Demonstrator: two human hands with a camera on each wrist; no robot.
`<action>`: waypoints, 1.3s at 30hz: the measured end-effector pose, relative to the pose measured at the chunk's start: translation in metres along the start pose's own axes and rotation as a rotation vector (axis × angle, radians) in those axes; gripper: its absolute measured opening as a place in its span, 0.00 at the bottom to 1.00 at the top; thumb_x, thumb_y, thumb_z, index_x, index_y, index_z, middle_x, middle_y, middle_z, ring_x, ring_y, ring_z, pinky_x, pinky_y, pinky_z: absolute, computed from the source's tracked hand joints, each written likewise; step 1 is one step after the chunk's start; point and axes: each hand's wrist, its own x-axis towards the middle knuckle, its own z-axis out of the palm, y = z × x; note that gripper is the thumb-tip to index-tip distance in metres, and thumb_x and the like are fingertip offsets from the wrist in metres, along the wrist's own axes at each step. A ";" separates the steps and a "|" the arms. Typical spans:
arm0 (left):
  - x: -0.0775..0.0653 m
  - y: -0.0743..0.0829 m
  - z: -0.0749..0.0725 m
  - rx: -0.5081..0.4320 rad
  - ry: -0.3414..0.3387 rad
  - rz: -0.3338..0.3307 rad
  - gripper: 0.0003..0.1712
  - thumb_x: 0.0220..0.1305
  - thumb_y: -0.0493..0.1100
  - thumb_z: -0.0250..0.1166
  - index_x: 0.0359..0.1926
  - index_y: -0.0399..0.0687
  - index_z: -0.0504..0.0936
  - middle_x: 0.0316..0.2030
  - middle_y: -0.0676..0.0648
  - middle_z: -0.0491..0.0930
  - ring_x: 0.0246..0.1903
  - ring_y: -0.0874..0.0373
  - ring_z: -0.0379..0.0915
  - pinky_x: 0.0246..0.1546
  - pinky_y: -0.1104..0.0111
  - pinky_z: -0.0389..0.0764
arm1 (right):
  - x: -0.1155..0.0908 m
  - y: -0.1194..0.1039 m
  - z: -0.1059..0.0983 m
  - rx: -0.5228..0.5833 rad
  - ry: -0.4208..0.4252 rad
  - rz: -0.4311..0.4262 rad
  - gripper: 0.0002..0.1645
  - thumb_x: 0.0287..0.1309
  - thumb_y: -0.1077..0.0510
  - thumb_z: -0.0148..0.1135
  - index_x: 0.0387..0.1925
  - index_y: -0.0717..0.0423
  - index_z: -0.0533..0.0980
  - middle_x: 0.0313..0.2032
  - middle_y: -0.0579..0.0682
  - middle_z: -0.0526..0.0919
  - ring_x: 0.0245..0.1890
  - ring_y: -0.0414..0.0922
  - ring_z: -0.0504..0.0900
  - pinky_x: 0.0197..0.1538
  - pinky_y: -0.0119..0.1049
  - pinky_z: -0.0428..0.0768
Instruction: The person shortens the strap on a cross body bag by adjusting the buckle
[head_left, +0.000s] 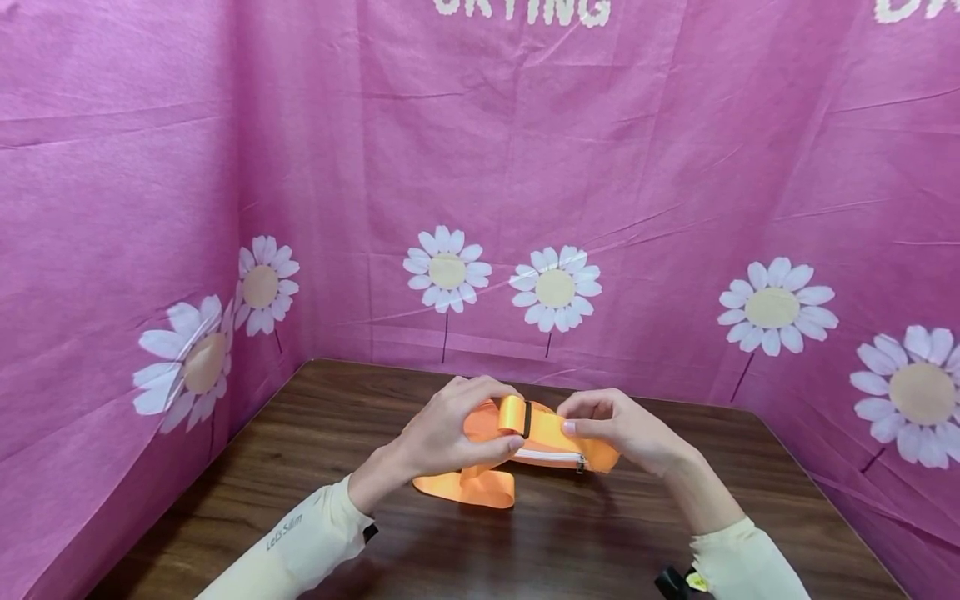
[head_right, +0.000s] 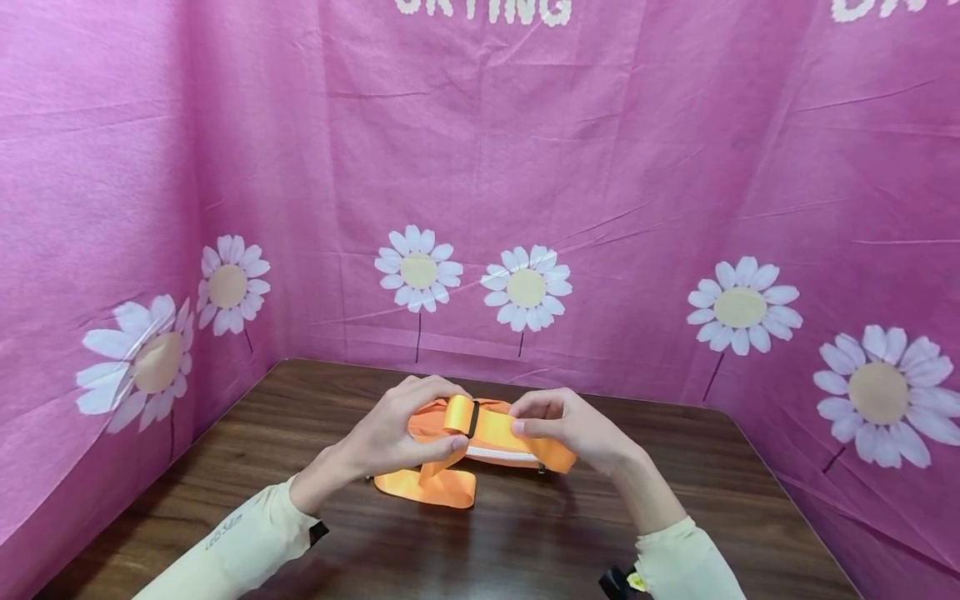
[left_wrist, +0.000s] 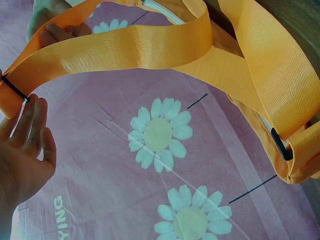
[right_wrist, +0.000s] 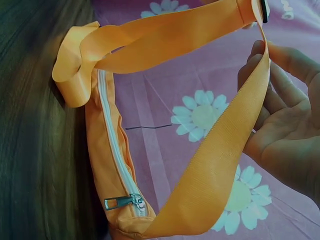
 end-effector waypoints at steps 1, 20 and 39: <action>0.000 0.000 0.001 -0.006 -0.005 -0.003 0.23 0.61 0.55 0.74 0.55 0.55 0.80 0.47 0.63 0.79 0.47 0.70 0.73 0.49 0.65 0.70 | 0.000 0.001 0.001 -0.001 -0.003 -0.011 0.10 0.67 0.61 0.65 0.47 0.62 0.82 0.31 0.53 0.81 0.31 0.45 0.78 0.33 0.38 0.80; 0.001 0.003 0.007 -0.067 -0.026 0.018 0.27 0.60 0.52 0.75 0.58 0.53 0.78 0.52 0.61 0.79 0.49 0.69 0.74 0.50 0.66 0.70 | -0.003 0.002 0.000 0.337 -0.168 -0.191 0.16 0.69 0.74 0.50 0.46 0.62 0.82 0.37 0.50 0.83 0.36 0.43 0.81 0.42 0.35 0.81; -0.001 0.005 0.014 -0.046 -0.026 0.004 0.28 0.59 0.53 0.76 0.57 0.53 0.78 0.52 0.60 0.79 0.53 0.68 0.73 0.52 0.64 0.70 | 0.004 -0.006 0.017 0.241 -0.150 -0.159 0.11 0.70 0.68 0.53 0.46 0.64 0.80 0.34 0.50 0.80 0.36 0.44 0.77 0.42 0.37 0.76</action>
